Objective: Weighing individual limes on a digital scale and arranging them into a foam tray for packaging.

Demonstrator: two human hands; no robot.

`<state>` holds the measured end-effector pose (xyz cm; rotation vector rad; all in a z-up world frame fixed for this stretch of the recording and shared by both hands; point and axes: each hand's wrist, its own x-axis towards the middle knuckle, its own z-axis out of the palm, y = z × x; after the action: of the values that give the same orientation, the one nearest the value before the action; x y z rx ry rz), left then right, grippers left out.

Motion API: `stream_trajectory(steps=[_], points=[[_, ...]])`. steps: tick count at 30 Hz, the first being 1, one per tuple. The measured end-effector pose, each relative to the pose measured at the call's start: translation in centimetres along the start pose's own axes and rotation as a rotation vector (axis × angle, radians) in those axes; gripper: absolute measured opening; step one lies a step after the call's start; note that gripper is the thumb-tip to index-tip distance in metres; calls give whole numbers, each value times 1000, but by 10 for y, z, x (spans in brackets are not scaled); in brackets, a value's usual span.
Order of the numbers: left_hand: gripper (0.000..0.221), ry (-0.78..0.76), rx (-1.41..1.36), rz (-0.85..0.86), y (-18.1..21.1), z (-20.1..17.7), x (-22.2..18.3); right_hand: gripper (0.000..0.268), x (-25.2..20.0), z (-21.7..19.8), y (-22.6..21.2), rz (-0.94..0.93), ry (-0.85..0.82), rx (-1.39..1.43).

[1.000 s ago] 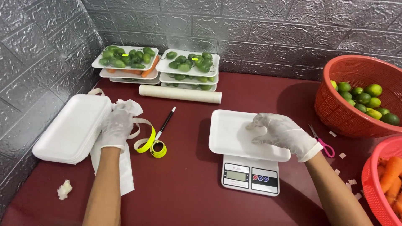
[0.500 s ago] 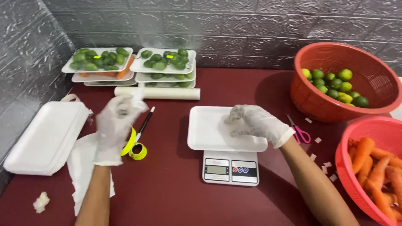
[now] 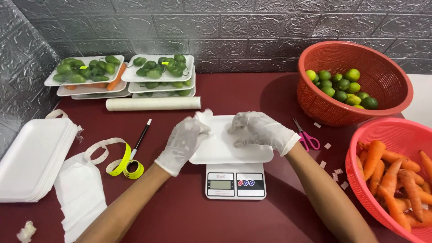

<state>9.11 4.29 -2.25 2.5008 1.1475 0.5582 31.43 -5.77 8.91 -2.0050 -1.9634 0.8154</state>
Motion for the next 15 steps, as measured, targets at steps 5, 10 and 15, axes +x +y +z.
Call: stream_trajectory(steps=[5, 10, 15], points=[[27, 19, 134, -10, 40, -15, 4, 42, -3, -3, -3, 5, 9, -71], [31, -164, -160, -178, 49, -14, -16, 42, -5, -8, -8, -15, -12, -14], [21, 30, -256, 36, 17, -18, 4, 41, -14, -11, -20, -3, -14, -36]])
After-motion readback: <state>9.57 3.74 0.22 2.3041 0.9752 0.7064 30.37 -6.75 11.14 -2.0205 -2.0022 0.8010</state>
